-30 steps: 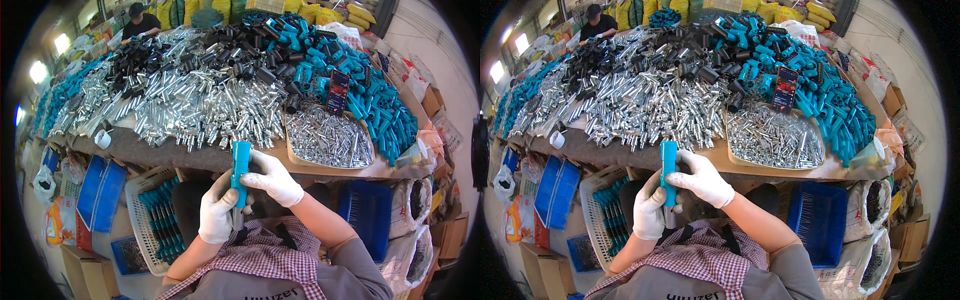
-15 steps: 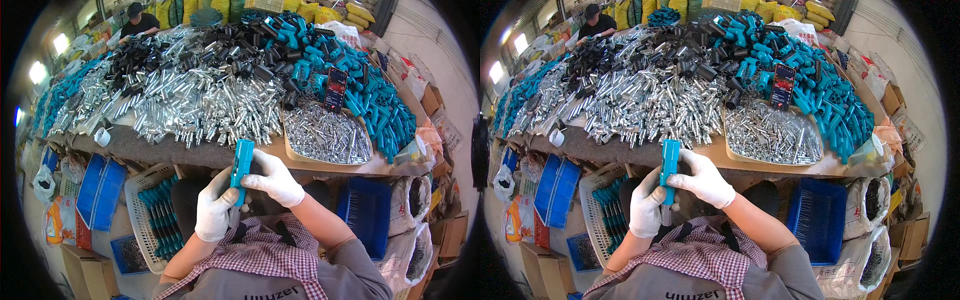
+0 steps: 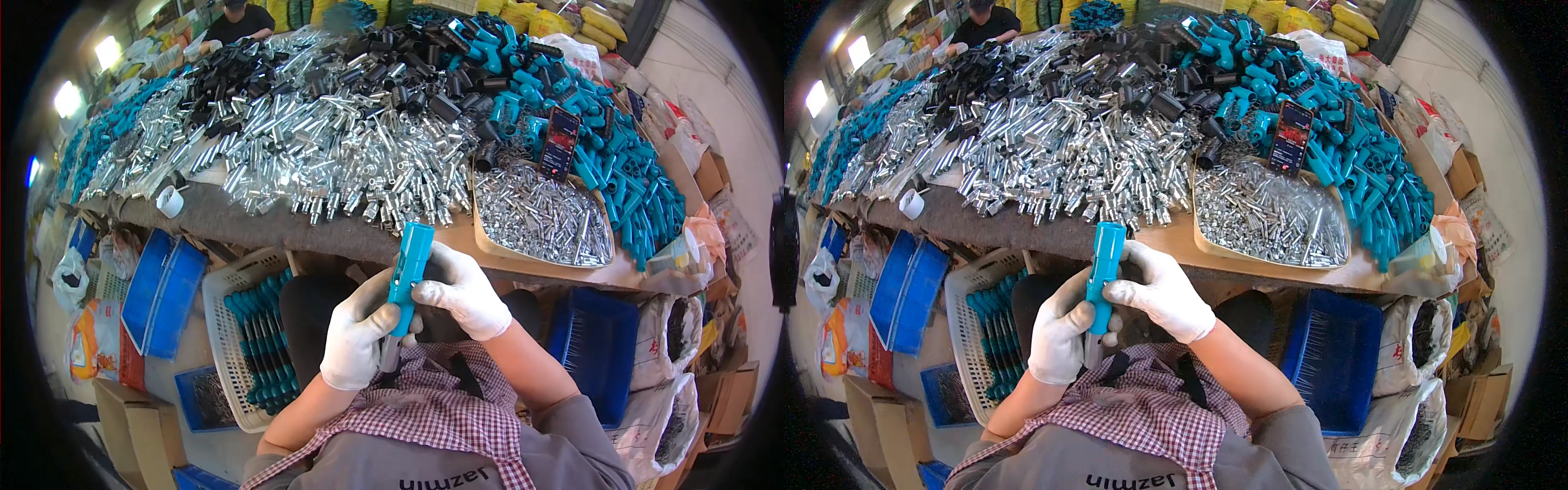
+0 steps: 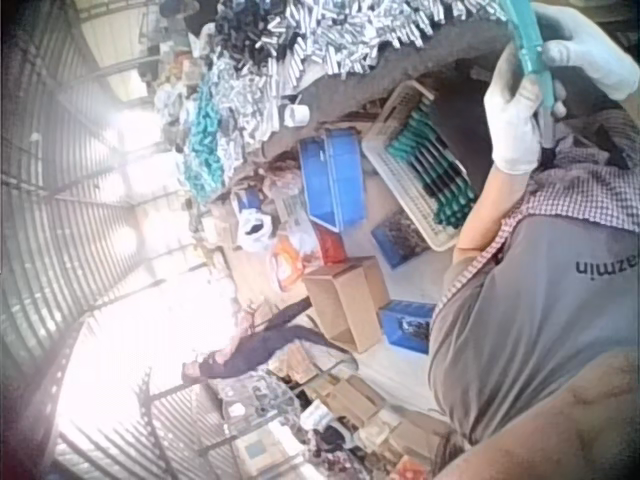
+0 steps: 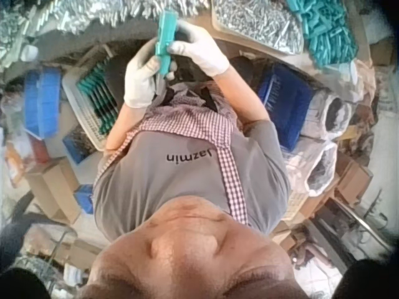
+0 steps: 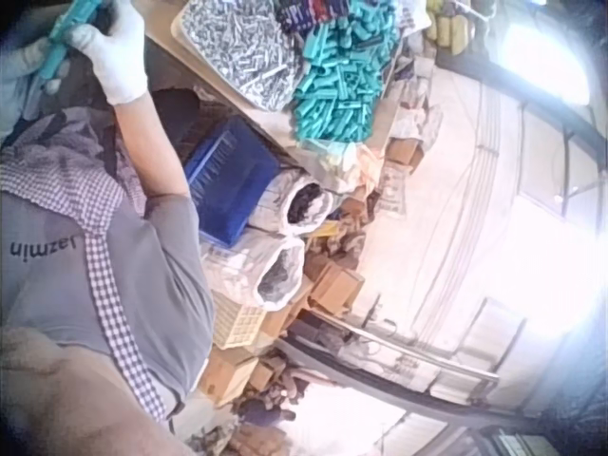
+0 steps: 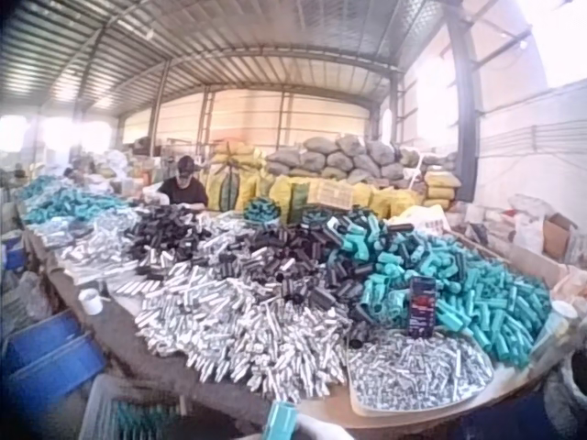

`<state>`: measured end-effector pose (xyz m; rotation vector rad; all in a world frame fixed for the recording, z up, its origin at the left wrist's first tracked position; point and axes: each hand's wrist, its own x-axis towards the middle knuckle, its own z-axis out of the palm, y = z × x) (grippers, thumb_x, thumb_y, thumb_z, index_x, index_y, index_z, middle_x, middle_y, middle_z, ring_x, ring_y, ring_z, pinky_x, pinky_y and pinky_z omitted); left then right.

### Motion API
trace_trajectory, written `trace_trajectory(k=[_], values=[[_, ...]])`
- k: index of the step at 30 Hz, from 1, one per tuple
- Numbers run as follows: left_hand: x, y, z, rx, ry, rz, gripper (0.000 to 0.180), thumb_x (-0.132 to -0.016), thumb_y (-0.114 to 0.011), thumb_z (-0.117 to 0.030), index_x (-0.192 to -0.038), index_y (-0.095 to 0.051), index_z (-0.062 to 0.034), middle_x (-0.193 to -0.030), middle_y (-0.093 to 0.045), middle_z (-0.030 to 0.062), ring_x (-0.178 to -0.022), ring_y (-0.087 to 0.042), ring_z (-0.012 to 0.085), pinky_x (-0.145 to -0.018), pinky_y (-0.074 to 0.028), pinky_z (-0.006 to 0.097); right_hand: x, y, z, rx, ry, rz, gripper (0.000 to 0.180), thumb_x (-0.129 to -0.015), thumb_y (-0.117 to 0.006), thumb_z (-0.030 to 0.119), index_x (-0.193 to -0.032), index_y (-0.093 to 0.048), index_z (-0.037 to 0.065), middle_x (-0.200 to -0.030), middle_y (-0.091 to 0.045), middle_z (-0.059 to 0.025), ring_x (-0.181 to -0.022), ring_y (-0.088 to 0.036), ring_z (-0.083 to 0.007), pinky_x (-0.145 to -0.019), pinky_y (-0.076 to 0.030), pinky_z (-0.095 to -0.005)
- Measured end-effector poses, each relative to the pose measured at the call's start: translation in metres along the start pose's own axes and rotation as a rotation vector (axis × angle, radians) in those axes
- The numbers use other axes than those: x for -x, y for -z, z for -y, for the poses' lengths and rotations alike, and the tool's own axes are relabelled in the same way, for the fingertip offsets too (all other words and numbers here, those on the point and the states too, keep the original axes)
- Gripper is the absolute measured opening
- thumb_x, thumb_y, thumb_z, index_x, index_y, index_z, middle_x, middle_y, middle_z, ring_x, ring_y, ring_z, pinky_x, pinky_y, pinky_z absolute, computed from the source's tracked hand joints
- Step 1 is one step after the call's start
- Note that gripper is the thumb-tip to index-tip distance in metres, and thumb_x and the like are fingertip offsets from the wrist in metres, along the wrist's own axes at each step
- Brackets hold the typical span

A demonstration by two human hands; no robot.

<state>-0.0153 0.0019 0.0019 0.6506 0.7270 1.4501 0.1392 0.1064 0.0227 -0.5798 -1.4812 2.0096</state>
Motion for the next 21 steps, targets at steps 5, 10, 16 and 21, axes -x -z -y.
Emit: trace_trajectory(k=[5,10,16,21], values=[[0.002,-0.004,-0.002,-0.247,-0.111,-0.061,0.086,-0.085,-0.077,-0.047,-0.141,-0.044,0.0099,-0.107,-0.064,0.0097,-0.084,-0.062,0.0134,-0.067,-0.054,0.025,0.004,-0.005,0.000,-0.038,-0.015,-0.018,0.060,-0.083,-0.080,0.031,-0.129,-0.056,0.000,-0.110,-0.064,-0.0064,-0.098,-0.062,-0.0151,-0.087,-0.051,-0.0292],[0.004,-0.006,0.001,-0.345,-0.120,-0.118,0.087,-0.084,-0.076,-0.050,-0.139,-0.046,0.0108,-0.105,-0.065,0.0095,-0.084,-0.062,0.0128,-0.068,-0.054,0.025,0.003,-0.007,-0.008,0.029,0.050,-0.029,0.057,-0.086,-0.077,0.030,-0.128,-0.056,0.000,-0.109,-0.063,-0.0068,-0.095,-0.062,-0.0146,-0.083,-0.052,-0.0288],[-0.001,0.007,0.007,0.055,-0.006,-0.009,0.072,-0.091,-0.072,-0.036,-0.144,-0.042,0.0045,-0.110,-0.063,0.0121,-0.085,-0.063,0.0172,-0.067,-0.054,0.029,-0.019,0.007,-0.001,0.464,0.154,-0.101,0.030,-0.086,-0.070,0.023,-0.106,-0.068,0.000,-0.091,-0.069,-0.0085,-0.085,-0.064,-0.0168,-0.081,-0.052,-0.0344],[-0.005,0.017,0.009,0.267,0.065,0.010,0.072,-0.094,-0.070,-0.030,-0.149,-0.037,0.0010,-0.117,-0.060,0.0149,-0.088,-0.064,0.0205,-0.067,-0.055,0.030,-0.042,0.088,0.048,1.271,0.715,-0.596,0.007,-0.083,-0.068,0.004,-0.089,-0.070,0.006,-0.087,-0.067,-0.0119,-0.083,-0.066,-0.0311,-0.075,-0.053,-0.0368]])
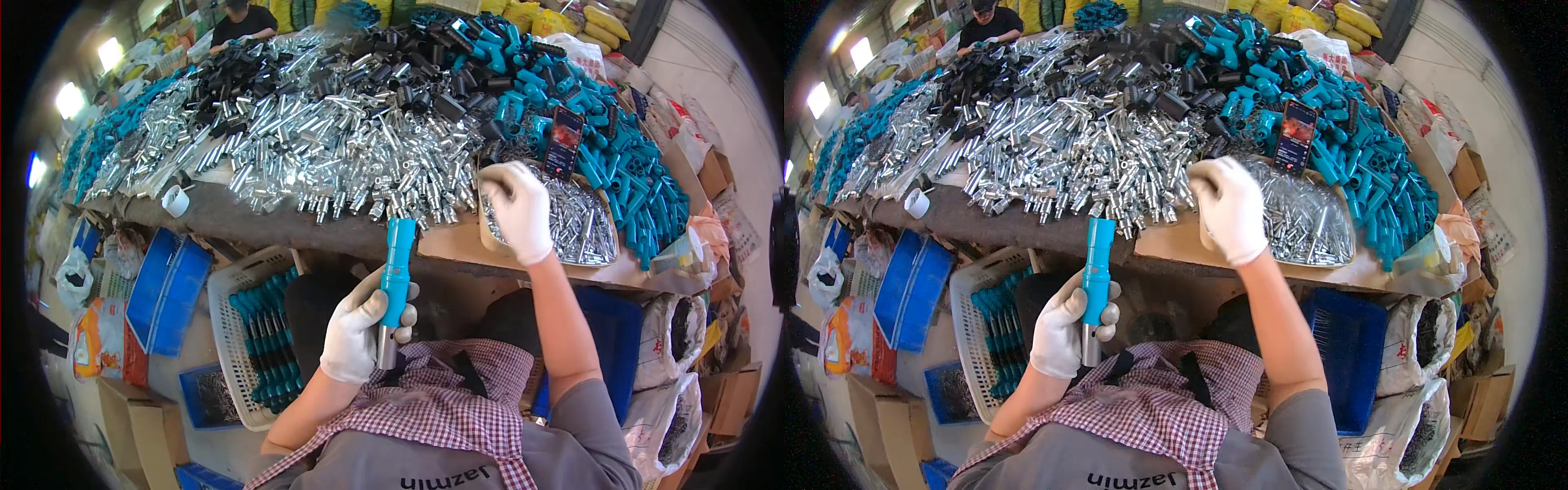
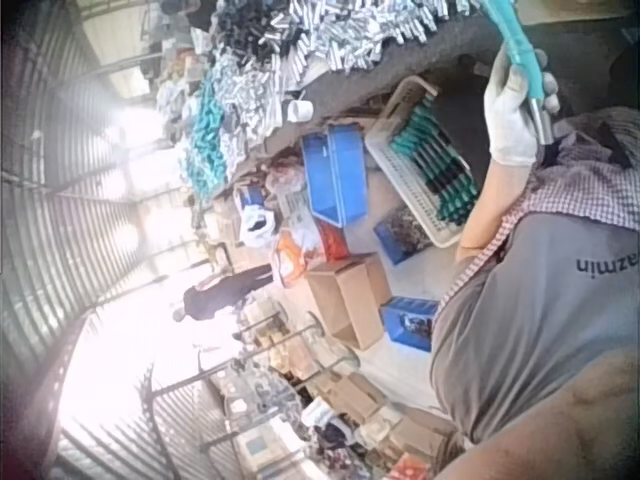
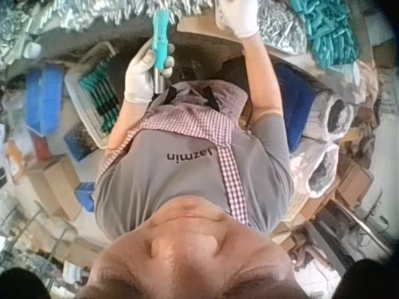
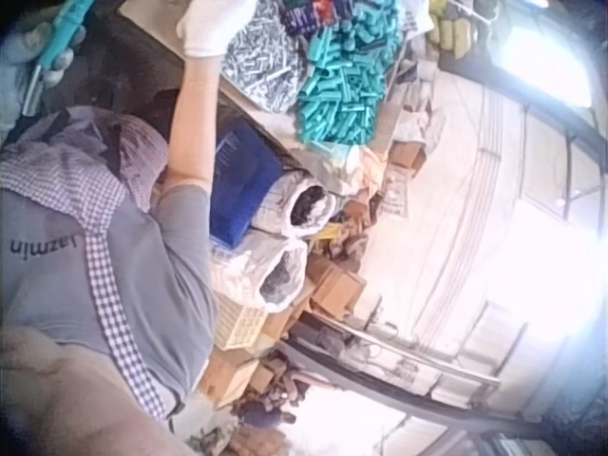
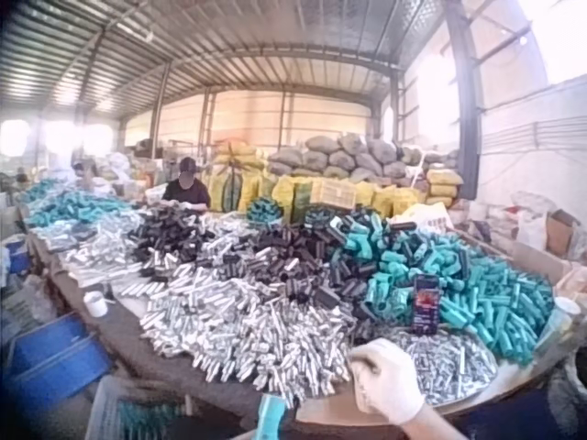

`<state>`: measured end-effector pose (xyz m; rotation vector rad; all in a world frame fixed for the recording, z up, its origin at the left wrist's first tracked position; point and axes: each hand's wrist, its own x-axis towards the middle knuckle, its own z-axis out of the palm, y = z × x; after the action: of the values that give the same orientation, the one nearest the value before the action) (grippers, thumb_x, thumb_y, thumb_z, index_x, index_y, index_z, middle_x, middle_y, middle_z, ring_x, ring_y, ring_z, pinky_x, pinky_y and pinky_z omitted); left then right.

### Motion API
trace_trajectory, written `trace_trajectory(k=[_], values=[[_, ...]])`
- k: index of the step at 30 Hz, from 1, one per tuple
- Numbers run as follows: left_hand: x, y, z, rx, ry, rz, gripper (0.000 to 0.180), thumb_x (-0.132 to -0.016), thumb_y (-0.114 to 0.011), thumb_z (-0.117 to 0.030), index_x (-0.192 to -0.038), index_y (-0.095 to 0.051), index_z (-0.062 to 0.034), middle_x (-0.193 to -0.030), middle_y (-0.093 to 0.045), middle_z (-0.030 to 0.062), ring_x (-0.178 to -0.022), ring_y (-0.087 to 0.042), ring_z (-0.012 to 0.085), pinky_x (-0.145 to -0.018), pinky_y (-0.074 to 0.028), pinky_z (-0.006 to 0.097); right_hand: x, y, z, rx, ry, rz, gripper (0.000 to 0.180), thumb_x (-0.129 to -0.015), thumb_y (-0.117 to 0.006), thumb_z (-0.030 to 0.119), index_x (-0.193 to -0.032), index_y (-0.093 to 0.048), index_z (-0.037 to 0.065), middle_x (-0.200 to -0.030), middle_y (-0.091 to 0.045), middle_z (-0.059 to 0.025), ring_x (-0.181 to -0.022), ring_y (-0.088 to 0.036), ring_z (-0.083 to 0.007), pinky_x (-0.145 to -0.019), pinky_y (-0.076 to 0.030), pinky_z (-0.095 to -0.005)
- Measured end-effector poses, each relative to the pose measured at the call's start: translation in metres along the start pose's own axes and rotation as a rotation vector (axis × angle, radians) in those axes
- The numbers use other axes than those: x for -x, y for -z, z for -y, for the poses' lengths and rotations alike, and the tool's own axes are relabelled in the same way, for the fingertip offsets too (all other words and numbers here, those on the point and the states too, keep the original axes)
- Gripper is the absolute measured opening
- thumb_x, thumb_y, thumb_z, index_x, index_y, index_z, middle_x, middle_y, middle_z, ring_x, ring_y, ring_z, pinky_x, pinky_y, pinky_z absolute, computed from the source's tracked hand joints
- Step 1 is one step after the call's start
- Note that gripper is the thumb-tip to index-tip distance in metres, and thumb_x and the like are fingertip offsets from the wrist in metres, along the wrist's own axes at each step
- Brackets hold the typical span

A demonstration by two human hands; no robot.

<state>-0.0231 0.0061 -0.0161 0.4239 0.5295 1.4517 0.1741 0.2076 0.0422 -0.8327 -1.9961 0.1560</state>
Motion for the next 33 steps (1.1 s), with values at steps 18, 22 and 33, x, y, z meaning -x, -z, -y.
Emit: trace_trajectory(k=[18,22,33], values=[[0.018,0.016,0.013,0.025,0.037,0.012,0.067,-0.098,-0.064,-0.024,-0.153,-0.033,-0.0004,-0.117,-0.060,0.0124,-0.088,-0.063,0.0176,-0.068,-0.056,0.029,-0.053,-0.027,-0.087,0.690,0.246,0.344,0.028,-0.066,-0.076,0.005,-0.093,-0.068,0.004,-0.124,-0.058,-0.0172,-0.121,-0.050,-0.0377,-0.104,-0.040,-0.0471],[0.022,0.016,0.012,-0.026,-0.007,-0.021,0.066,-0.098,-0.064,-0.026,-0.151,-0.036,0.0004,-0.115,-0.061,0.0115,-0.087,-0.062,0.0169,-0.067,-0.055,0.029,-0.064,-0.032,-0.110,0.600,0.330,0.199,0.015,-0.072,-0.071,0.003,-0.087,-0.067,0.001,-0.113,-0.062,-0.0153,-0.112,-0.055,-0.0354,-0.097,-0.044,-0.0457],[0.014,0.013,0.009,-0.051,-0.007,0.001,0.067,-0.097,-0.065,-0.027,-0.151,-0.036,0.0010,-0.113,-0.061,0.0108,-0.084,-0.063,0.0165,-0.064,-0.056,0.028,-0.083,0.008,-0.168,0.072,-0.064,-0.007,0.023,-0.099,-0.048,0.005,-0.109,-0.066,-0.004,-0.109,-0.069,-0.0122,-0.101,-0.064,-0.0248,-0.098,-0.046,-0.0326]])
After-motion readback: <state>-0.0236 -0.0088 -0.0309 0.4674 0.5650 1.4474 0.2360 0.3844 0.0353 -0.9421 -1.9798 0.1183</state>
